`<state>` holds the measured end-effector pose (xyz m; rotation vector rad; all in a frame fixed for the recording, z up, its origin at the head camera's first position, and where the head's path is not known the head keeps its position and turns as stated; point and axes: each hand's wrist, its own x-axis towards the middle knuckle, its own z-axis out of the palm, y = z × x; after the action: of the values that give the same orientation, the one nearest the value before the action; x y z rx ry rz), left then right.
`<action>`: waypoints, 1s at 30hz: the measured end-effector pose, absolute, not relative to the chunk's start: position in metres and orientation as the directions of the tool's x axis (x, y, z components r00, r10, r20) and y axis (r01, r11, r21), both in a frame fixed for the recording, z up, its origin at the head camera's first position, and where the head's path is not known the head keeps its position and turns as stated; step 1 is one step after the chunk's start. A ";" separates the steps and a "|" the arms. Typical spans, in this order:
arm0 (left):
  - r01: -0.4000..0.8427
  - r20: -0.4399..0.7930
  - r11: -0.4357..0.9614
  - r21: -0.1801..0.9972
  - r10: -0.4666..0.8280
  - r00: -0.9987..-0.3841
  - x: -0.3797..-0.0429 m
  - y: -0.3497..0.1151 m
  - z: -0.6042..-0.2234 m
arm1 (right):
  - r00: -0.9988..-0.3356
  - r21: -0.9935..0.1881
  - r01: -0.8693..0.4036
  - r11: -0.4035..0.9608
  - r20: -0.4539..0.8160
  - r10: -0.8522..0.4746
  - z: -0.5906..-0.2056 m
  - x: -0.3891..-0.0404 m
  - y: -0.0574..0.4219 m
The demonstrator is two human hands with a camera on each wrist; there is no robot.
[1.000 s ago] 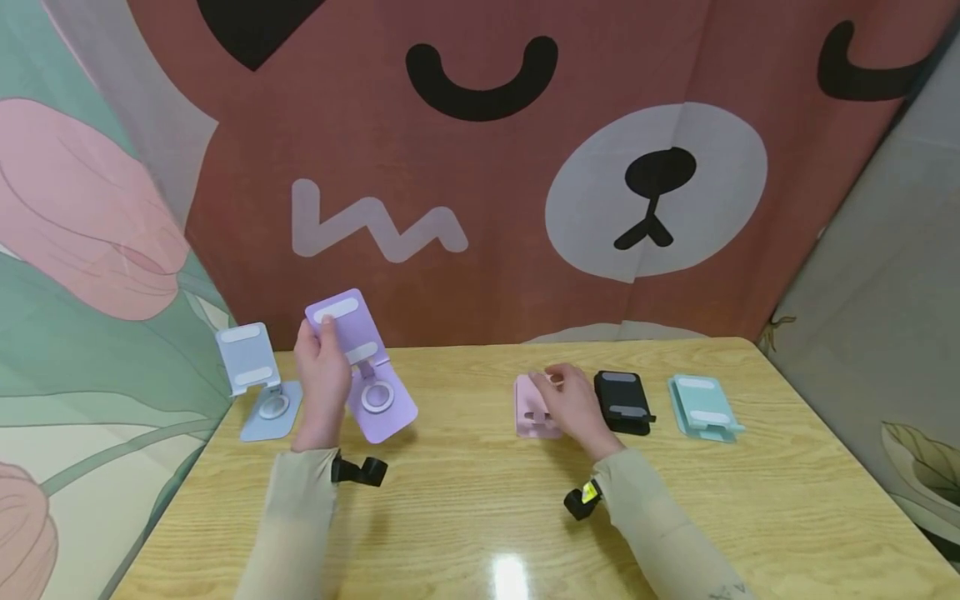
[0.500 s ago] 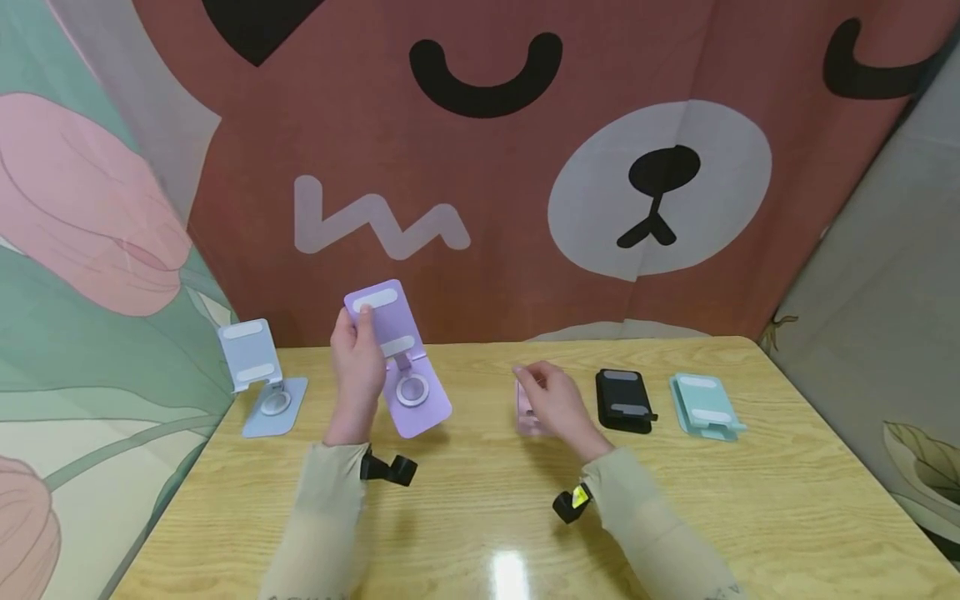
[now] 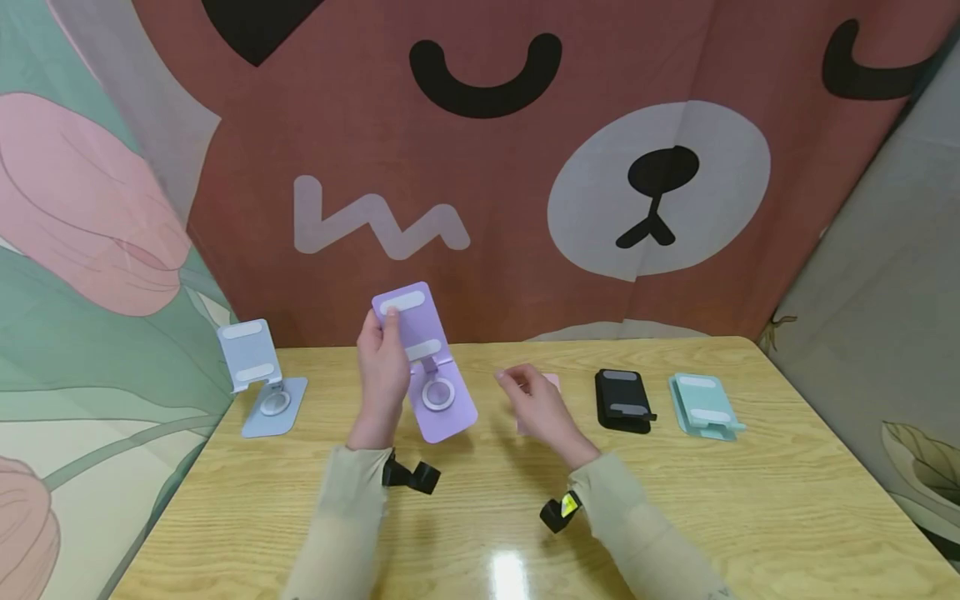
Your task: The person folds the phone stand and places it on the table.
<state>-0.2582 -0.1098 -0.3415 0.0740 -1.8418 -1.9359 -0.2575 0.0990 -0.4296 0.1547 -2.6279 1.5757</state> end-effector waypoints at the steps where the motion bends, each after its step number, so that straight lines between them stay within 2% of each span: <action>1: 0.294 0.273 -0.005 0.956 -0.358 -0.893 -0.258 -0.107 -0.341 | -0.992 -0.871 -0.127 0.475 0.118 -0.050 -0.430 -0.257 0.098; 18: 0.296 0.265 -0.078 0.952 -0.272 -0.925 -0.247 -0.075 -0.343 | -0.995 -0.854 -0.098 0.512 0.076 -0.064 -0.432 -0.246 0.082; 24: 0.311 0.280 -0.099 0.945 -0.243 -0.929 -0.244 -0.069 -0.340 | -0.997 -0.892 -0.061 0.448 0.031 -0.074 -0.433 -0.245 0.084; 30: 0.312 0.287 -0.086 0.946 -0.218 -0.933 -0.243 -0.067 -0.339 | -0.997 -0.930 -0.074 0.361 0.066 -0.035 -0.436 -0.244 0.084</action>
<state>-0.2430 -0.0665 -0.3392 -0.1010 -1.8414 -2.0798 -0.2438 0.0844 -0.4356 0.1026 -2.5626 1.7542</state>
